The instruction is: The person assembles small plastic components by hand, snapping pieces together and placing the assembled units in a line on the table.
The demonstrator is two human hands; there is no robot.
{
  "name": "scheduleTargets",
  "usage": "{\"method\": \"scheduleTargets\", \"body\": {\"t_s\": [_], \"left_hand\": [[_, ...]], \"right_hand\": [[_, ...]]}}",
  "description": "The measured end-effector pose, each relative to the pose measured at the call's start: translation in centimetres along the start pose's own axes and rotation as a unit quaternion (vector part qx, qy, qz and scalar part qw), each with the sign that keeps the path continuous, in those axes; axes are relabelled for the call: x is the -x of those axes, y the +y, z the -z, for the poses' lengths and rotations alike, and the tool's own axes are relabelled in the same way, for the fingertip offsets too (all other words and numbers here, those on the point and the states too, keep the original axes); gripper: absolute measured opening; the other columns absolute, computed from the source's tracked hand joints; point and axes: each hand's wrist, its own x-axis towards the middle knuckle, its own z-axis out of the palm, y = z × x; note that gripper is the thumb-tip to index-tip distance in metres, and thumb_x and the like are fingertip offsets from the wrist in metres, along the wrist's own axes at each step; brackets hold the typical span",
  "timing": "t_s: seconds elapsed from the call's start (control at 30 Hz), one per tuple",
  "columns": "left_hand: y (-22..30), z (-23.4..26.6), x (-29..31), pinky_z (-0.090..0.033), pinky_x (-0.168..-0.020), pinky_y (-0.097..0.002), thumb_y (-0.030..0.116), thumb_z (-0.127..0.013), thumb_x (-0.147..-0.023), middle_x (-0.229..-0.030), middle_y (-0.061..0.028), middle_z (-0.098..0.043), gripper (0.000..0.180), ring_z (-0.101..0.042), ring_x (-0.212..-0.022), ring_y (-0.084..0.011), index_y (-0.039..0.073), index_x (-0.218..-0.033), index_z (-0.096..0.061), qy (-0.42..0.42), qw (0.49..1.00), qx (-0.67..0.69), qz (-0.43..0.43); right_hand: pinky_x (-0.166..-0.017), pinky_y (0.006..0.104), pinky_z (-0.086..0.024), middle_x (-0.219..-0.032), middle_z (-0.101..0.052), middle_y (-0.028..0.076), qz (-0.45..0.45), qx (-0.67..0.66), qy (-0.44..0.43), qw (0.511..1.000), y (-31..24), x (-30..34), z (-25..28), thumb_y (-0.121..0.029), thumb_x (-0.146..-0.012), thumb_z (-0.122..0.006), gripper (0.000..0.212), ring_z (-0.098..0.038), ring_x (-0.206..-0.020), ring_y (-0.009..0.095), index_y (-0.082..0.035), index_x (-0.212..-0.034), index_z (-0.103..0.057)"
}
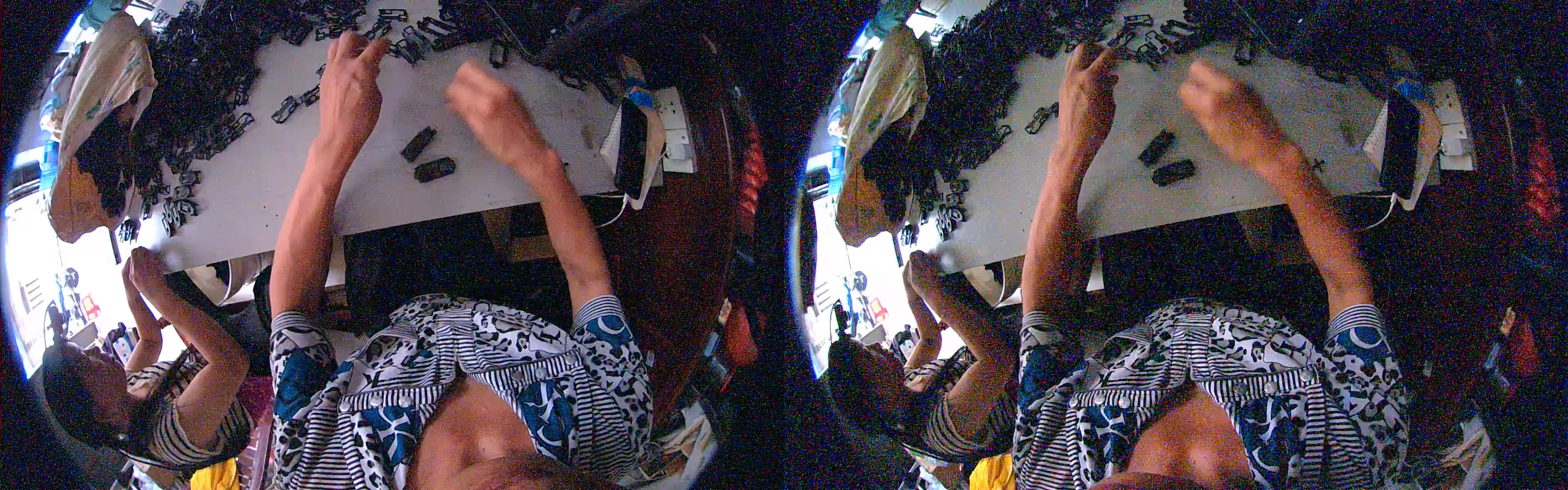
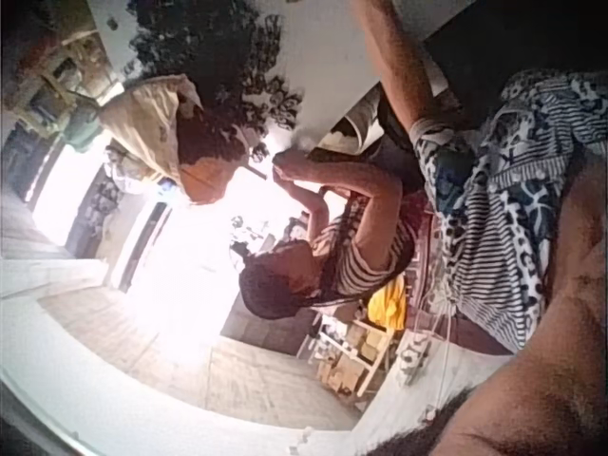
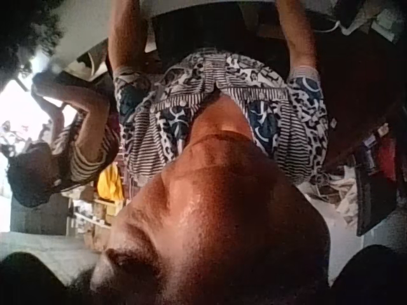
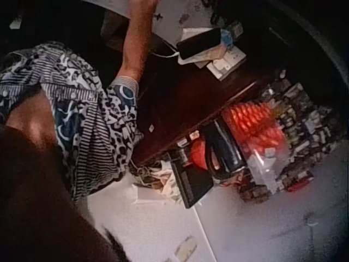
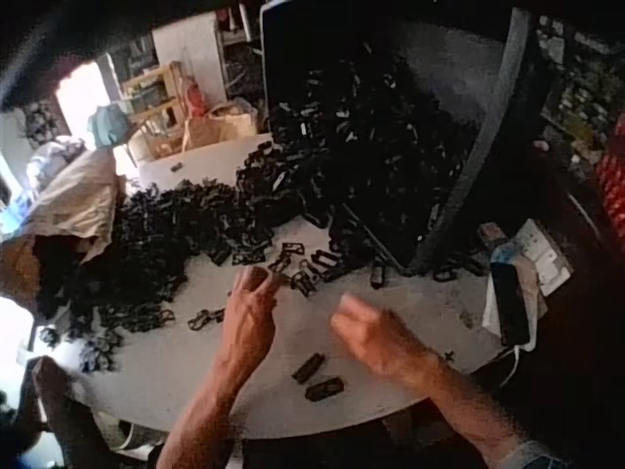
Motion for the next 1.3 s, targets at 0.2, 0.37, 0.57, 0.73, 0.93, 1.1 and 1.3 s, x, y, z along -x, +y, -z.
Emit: {"method": "scheduleTargets", "body": {"t_s": [0.2,0.37,0.57,0.73,0.93,1.1,1.3], "left_hand": [[-0.9,-1.8,-1.6,-0.047,-0.079,-0.0389,0.007,-0.055,-0.076,-0.099,-0.0122,-0.054,0.018,-0.051,-0.096,-0.0287,0.005,-0.092,-0.064,-0.029,0.981,-0.159,-0.103],[0.3,-0.5,0.1,-0.046,-0.078,-0.0386,0.007,-0.058,-0.076,-0.094,-0.0108,-0.056,0.015,-0.052,-0.093,-0.0282,0.005,-0.089,-0.065,-0.041,0.986,-0.123,-0.100],[1.4,-0.7,1.8,-0.048,-0.075,-0.0402,0.009,-0.063,-0.078,-0.088,-0.0113,-0.058,0.017,-0.056,-0.088,-0.0313,0.004,-0.094,-0.066,-0.113,0.990,0.053,-0.065],[1.5,-0.6,1.7,-0.049,-0.070,-0.0398,0.010,-0.066,-0.079,-0.091,-0.0137,-0.058,0.024,-0.060,-0.080,-0.0328,0.005,-0.103,-0.066,-0.101,0.988,0.112,-0.023],[1.4,1.0,1.4,-0.049,-0.066,-0.0329,0.004,-0.070,-0.075,-0.085,-0.0096,-0.058,0.026,-0.060,-0.073,-0.0234,0.008,-0.101,-0.067,-0.100,0.980,0.166,0.044],[2.7,1.6,2.4,-0.048,-0.064,-0.0335,0.008,-0.071,-0.076,-0.083,-0.0100,-0.059,0.021,-0.060,-0.072,-0.0238,0.007,-0.096,-0.067,-0.106,0.978,0.169,0.065],[4.1,2.8,6.4,-0.046,-0.063,-0.0421,0.016,-0.074,-0.073,-0.088,-0.0138,-0.057,0.028,-0.059,-0.073,-0.0348,0.005,-0.095,-0.059,-0.153,0.975,0.130,0.091]], "right_hand": [[-0.074,0.0442,-0.048,-0.099,-0.052,0.017,-0.200,0.210,0.063,0.955,4.1,-1.5,1.6,0.008,-0.079,-0.048,0.038,-0.059,-0.088,0.038,-0.003,-0.115,-0.057],[-0.076,0.0433,-0.048,-0.098,-0.051,0.017,-0.128,0.186,0.022,0.974,4.4,0.4,1.3,0.006,-0.078,-0.051,0.040,-0.059,-0.090,0.036,-0.002,-0.117,-0.056],[-0.077,0.0410,-0.047,-0.095,-0.050,0.015,-0.062,0.066,0.034,0.995,3.7,1.7,1.5,0.008,-0.075,-0.056,0.034,-0.058,-0.092,0.034,0.001,-0.108,-0.058],[-0.078,0.0395,-0.048,-0.096,-0.052,0.014,-0.055,0.124,-0.007,0.991,4.1,1.1,1.7,0.007,-0.075,-0.060,0.032,-0.058,-0.094,0.033,0.002,-0.107,-0.058],[-0.073,0.0318,-0.049,-0.096,-0.056,0.006,-0.028,-0.054,0.106,0.992,3.3,-0.7,1.2,-0.011,-0.085,-0.061,0.024,-0.059,-0.083,0.023,-0.001,-0.106,-0.057],[-0.071,0.0276,-0.047,-0.086,-0.059,0.006,-0.107,-0.342,0.036,0.933,3.4,-1.0,0.4,-0.024,-0.095,-0.052,0.024,-0.057,-0.080,0.014,-0.007,-0.110,-0.056],[-0.073,0.0333,-0.048,-0.091,-0.059,0.008,-0.159,0.130,0.034,0.978,2.9,0.1,0.7,-0.016,-0.089,-0.057,0.021,-0.057,-0.080,0.024,-0.009,-0.109,-0.058]]}}
